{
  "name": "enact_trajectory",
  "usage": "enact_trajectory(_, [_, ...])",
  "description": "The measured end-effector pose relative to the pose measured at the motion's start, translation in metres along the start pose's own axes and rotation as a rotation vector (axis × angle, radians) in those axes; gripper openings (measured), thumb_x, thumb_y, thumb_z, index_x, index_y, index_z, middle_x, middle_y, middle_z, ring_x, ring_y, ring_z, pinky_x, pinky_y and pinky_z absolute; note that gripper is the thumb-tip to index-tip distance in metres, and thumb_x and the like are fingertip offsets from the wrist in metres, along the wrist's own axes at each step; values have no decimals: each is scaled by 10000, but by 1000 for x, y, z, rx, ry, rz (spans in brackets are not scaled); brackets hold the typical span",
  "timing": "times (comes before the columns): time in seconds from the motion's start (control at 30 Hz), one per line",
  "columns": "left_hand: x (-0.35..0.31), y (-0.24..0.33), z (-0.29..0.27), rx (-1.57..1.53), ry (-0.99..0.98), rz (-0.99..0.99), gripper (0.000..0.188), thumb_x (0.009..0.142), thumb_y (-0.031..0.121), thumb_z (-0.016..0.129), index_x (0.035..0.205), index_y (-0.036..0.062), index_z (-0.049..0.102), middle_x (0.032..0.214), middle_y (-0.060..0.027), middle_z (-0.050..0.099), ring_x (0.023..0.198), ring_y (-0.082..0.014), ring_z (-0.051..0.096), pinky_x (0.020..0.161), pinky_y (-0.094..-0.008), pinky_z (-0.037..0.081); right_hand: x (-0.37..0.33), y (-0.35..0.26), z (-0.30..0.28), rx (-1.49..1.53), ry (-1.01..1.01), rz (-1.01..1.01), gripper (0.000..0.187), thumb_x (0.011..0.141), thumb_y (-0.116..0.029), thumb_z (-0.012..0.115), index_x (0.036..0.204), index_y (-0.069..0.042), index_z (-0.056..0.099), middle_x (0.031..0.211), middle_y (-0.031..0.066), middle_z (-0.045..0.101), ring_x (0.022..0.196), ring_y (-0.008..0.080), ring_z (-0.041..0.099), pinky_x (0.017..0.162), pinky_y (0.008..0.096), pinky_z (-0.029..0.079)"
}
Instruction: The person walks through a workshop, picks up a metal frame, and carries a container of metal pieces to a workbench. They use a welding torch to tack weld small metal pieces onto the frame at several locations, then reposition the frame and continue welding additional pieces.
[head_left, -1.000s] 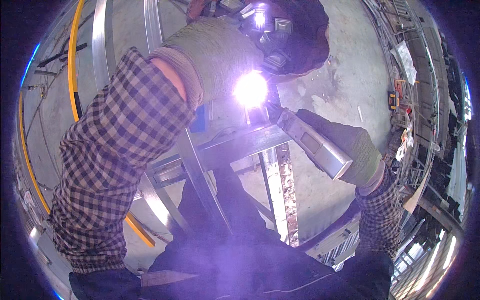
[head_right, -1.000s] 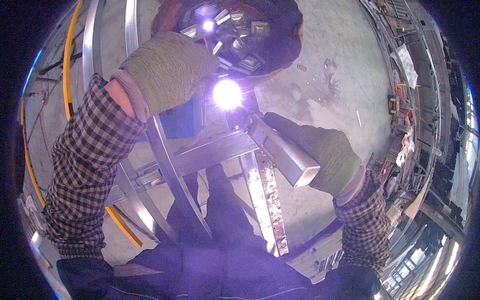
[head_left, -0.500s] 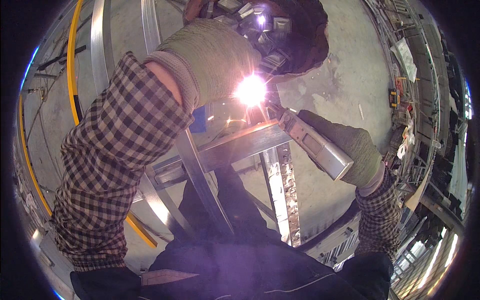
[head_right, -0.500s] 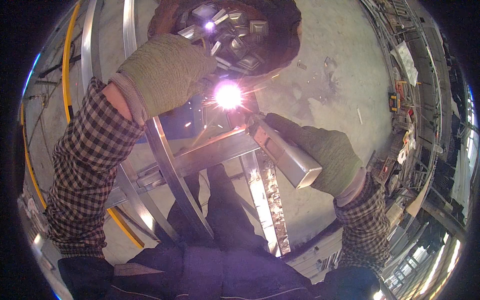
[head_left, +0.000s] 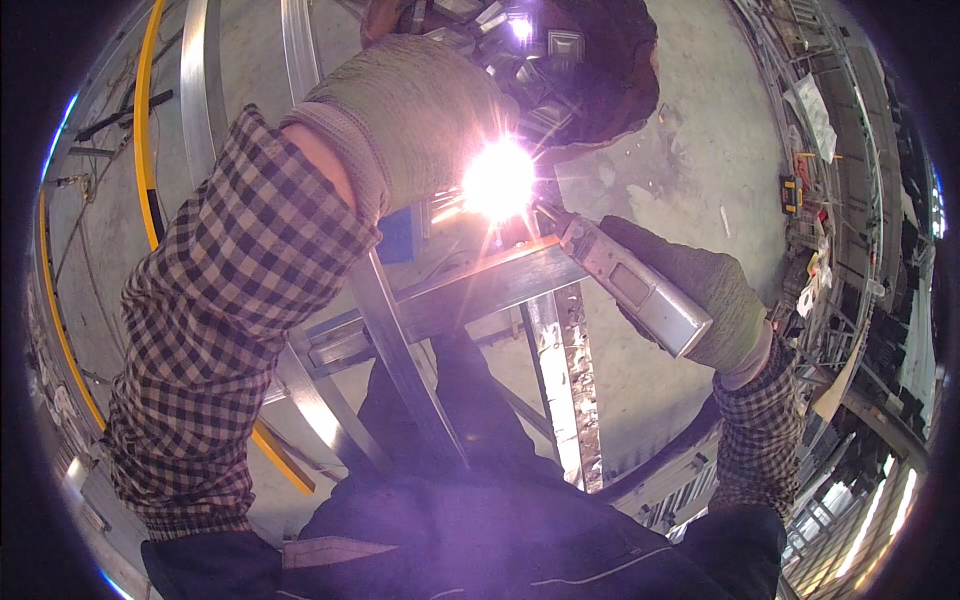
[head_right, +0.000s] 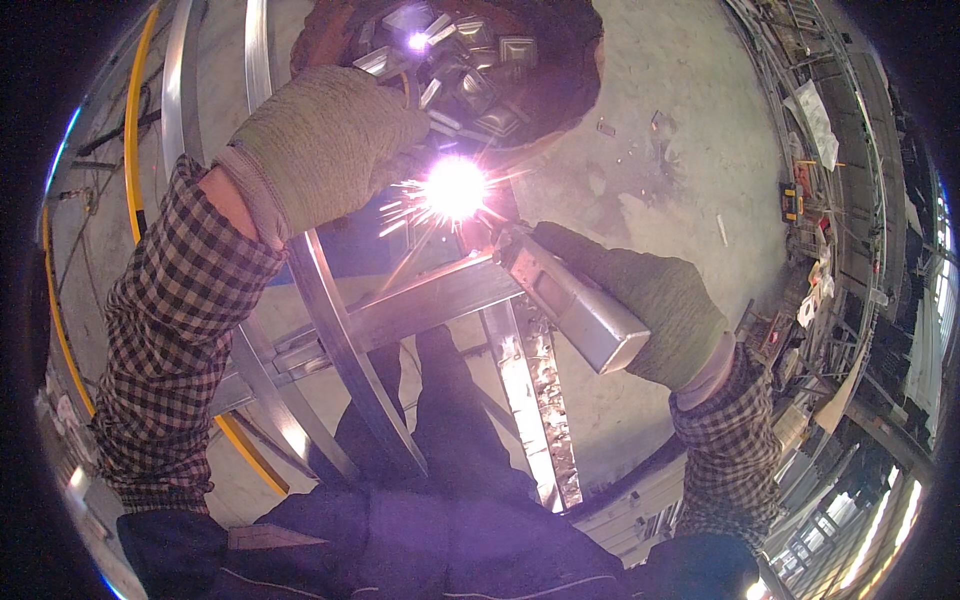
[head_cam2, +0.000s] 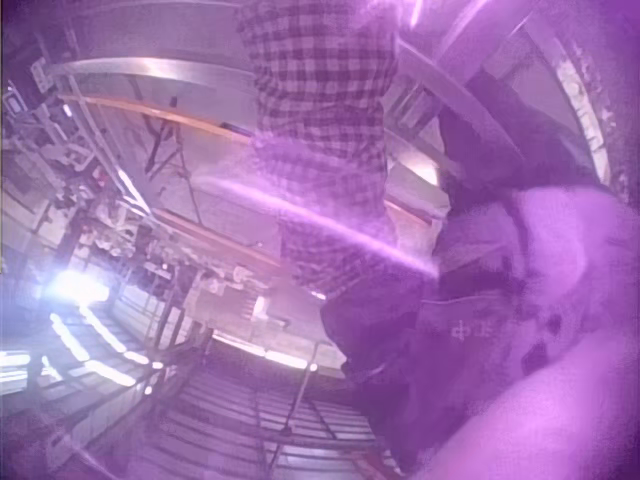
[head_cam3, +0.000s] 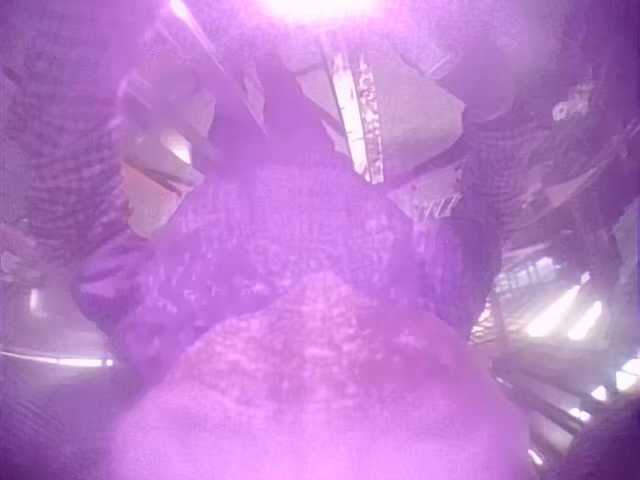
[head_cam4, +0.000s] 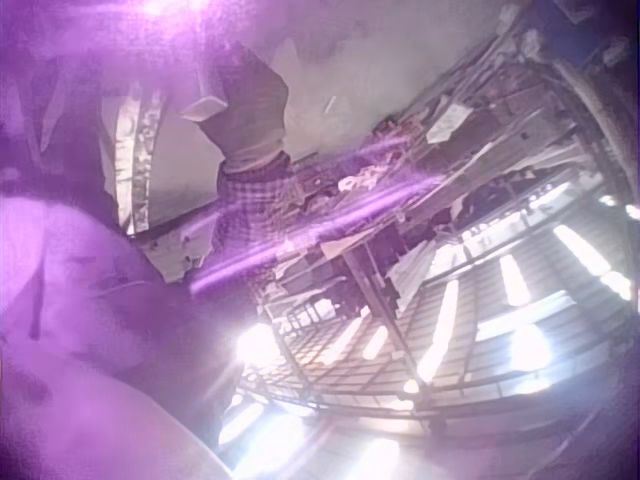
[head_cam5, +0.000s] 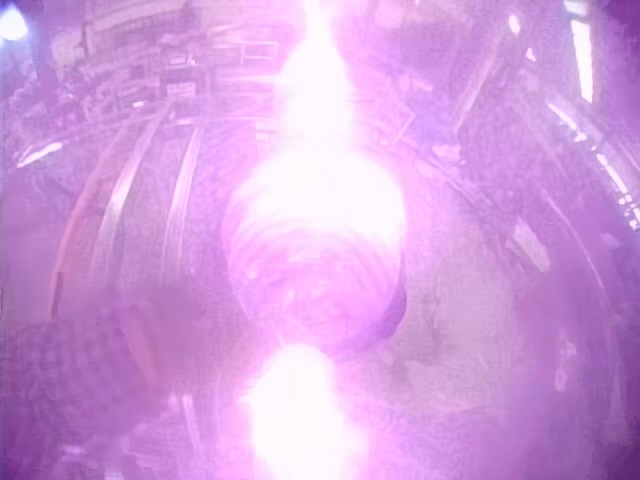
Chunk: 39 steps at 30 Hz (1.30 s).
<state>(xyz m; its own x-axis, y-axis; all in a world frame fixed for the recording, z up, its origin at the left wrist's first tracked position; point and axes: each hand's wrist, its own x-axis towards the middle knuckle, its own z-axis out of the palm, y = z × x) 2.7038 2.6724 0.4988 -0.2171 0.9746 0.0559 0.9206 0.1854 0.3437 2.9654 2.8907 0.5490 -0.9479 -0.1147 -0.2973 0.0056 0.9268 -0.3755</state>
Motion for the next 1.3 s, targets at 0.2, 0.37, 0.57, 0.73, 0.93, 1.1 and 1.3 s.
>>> enact_trajectory(0.2, [-4,10,-13,145,-132,8,207,988,256,693,1083,95,783,1007,-138,771,991,-337,751,888,-478,600,0,-1,5,167,110,13,632,887,-232,807,1490,-144,638,1089,117,786,867,296,777,759,364,636])
enact_trajectory(0.37, [-2,11,-16,126,-68,15,208,976,251,690,1049,79,782,990,-152,766,967,-352,750,877,-494,591,2,-4,4,138,66,52,634,891,-225,806,1495,-142,633,1130,148,788,929,318,785,792,382,640])
enact_trajectory(0.57, [6,-1,-6,55,-177,-23,261,958,298,708,1028,56,773,950,-157,755,940,-379,734,887,-512,576,-4,-8,-4,299,-6,146,625,917,-192,790,1512,-130,609,1127,175,783,907,344,783,759,381,640])
enact_trajectory(0.73, [7,8,-15,269,-246,-3,283,928,323,744,1027,58,759,967,-165,746,976,-378,720,889,-512,562,-19,-9,-6,631,-57,305,549,1042,-86,631,1583,-84,538,871,21,731,654,48,626,536,207,482])
enact_trajectory(0.93, [1,-7,-16,205,56,148,301,867,338,798,954,54,751,946,-152,726,950,-370,711,852,-504,552,-27,-4,-1,353,45,143,562,1025,-65,656,1575,-89,547,881,31,745,673,57,659,548,218,513])
enact_trajectory(1.1, [-17,-21,-2,198,-15,78,315,862,364,801,959,71,742,924,-132,716,915,-372,695,822,-506,544,-30,-7,0,586,-24,326,666,915,-99,779,1547,-84,570,922,89,758,741,163,715,636,294,571])
enact_trajectory(1.3, [-24,-26,4,214,37,100,296,885,351,789,942,66,730,920,-121,712,906,-357,697,833,-494,545,-19,-8,2,318,25,152,784,825,-195,842,1553,-122,562,1099,189,777,944,347,785,803,389,629])
